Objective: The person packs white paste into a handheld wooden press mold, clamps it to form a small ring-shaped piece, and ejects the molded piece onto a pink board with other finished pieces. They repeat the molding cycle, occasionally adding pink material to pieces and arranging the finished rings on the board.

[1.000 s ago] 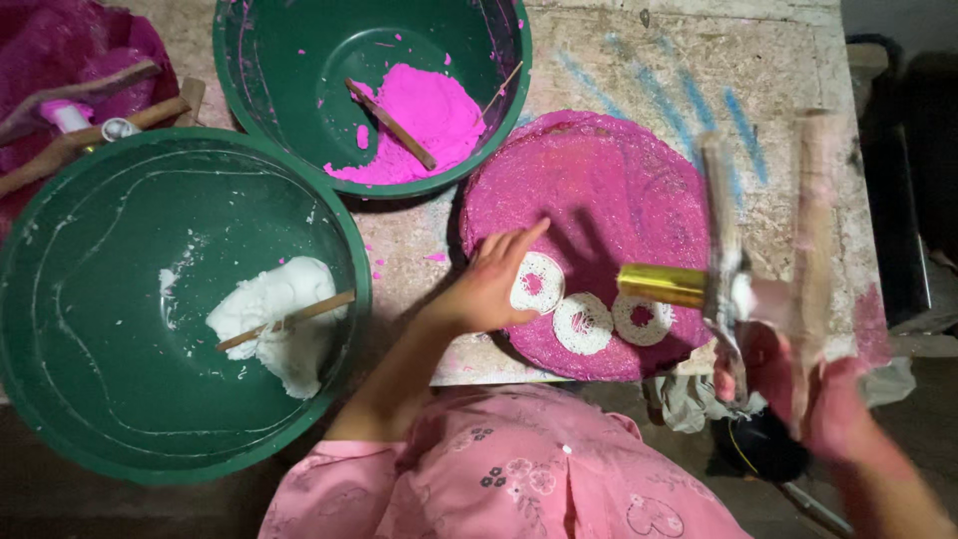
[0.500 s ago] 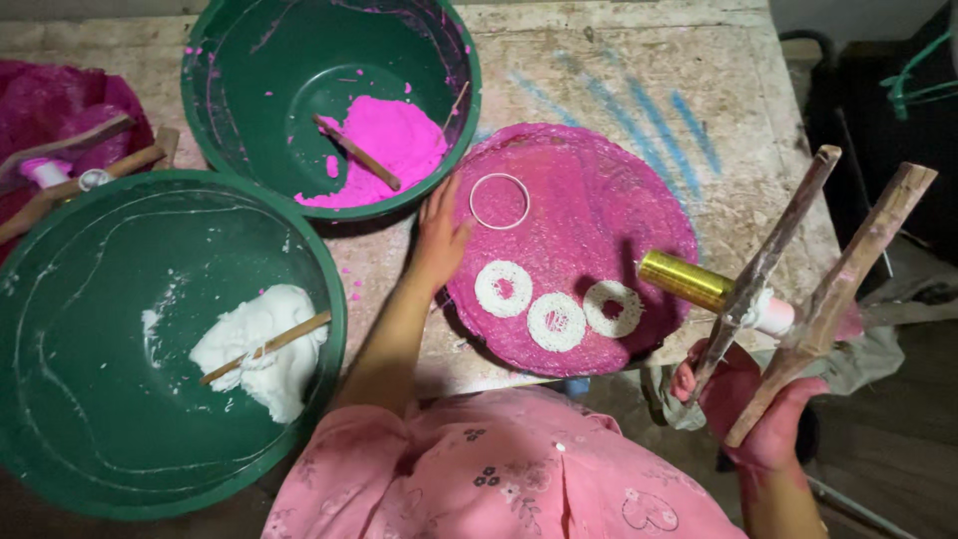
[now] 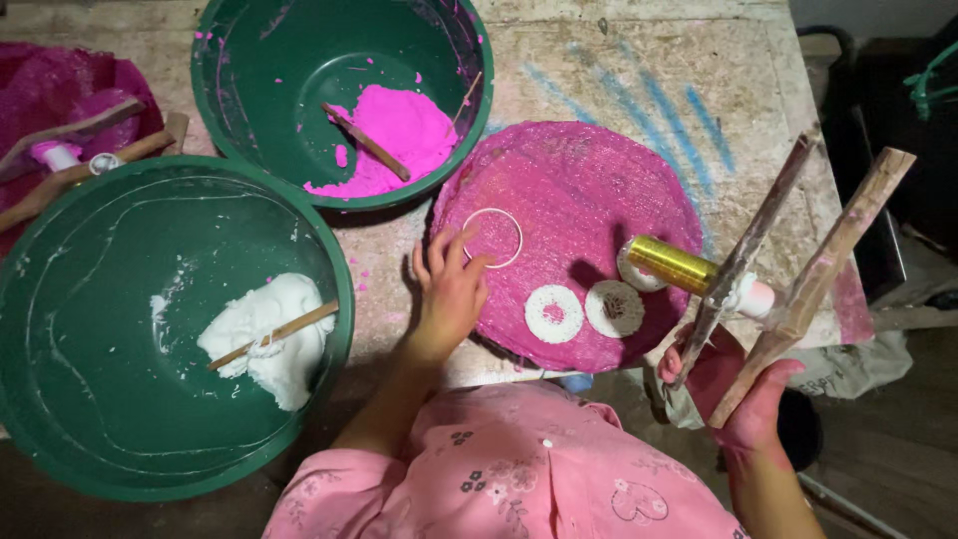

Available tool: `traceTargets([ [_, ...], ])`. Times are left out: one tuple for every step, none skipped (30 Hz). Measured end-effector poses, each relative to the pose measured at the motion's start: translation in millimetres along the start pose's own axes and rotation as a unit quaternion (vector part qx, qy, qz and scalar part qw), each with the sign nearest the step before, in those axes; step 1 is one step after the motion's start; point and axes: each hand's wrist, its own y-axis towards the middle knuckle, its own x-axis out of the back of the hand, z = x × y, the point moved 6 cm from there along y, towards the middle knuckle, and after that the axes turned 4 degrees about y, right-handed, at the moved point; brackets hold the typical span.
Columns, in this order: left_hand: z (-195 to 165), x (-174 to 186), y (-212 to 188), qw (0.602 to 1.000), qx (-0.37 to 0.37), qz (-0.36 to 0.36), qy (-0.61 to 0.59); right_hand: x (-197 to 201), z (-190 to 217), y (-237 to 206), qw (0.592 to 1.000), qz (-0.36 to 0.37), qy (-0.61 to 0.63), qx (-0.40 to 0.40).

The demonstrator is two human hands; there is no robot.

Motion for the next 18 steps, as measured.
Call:
traceTargets([
  [-2, 2, -4, 1.0, -0.007, -0.016, 0.0, -4, 1, 2, 1.0, 0.001, -0.006, 0.001],
  [-4, 1, -10, 1.0, -0.012, -0.021, -0.013, -8, 2, 3, 1.0, 0.009, -0.01, 0.001],
  [-7, 1, -17, 0.999, -0.016, -0.025, -0.026, -13, 2, 4, 1.0, 0.015, -0.015, 0.0],
  [-9, 1, -23, 0.999, -0.02, -0.028, -0.04, -16, 2, 6, 1.0, 0.021, -0.019, -0.002],
  [-12, 0, -28, 0.999, -0.023, -0.023, -0.043, -18, 2, 6, 1.0, 0.012, -0.02, -0.004],
  [-16, -1, -32, 0.998, -0.026, -0.017, -0.046, -18, 1, 8, 1.0, 0.003, -0.021, -0.007],
  [-20, -1, -35, 0.998, -0.029, -0.013, -0.05, -18, 1, 9, 1.0, -0.006, -0.022, -0.009],
  [-24, 0, -39, 0.998, -0.032, 0.001, -0.051, -18, -2, 11, 0.999, -0.009, -0.021, -0.029],
  [-27, 2, -41, 0.998, -0.034, 0.015, -0.051, -17, -4, 13, 0.998, -0.012, -0.02, -0.05],
  [-30, 4, -40, 0.998, -0.037, 0.029, -0.052, -15, -6, 16, 0.997, -0.014, -0.02, -0.069],
  [-33, 10, -38, 0.998, -0.044, 0.02, -0.051, -17, -7, 20, 0.996, 0.013, -0.032, -0.079],
  [-36, 16, -34, 0.997, -0.051, 0.012, -0.049, -18, -7, 25, 0.994, 0.039, -0.043, -0.088],
  [-37, 22, -29, 0.997, -0.059, 0.004, -0.047, -20, -6, 30, 0.992, 0.065, -0.053, -0.098],
  [-36, 27, -20, 0.992, -0.046, -0.006, -0.116, -21, -10, 36, 0.981, 0.089, -0.107, -0.137],
  [-31, 31, -5, 0.982, -0.035, -0.017, -0.186, -22, -13, 42, 0.965, 0.113, -0.161, -0.175],
  [-25, 33, 9, 0.966, -0.023, -0.028, -0.255, -24, -15, 49, 0.944, 0.136, -0.214, -0.212],
  [-22, 25, 25, 0.81, 0.014, 0.016, -0.586, -33, -15, 55, 0.923, 0.192, -0.249, -0.224],
  [-24, 16, 40, 0.543, 0.048, 0.058, -0.837, -42, -15, 61, 0.897, 0.246, -0.283, -0.235],
])
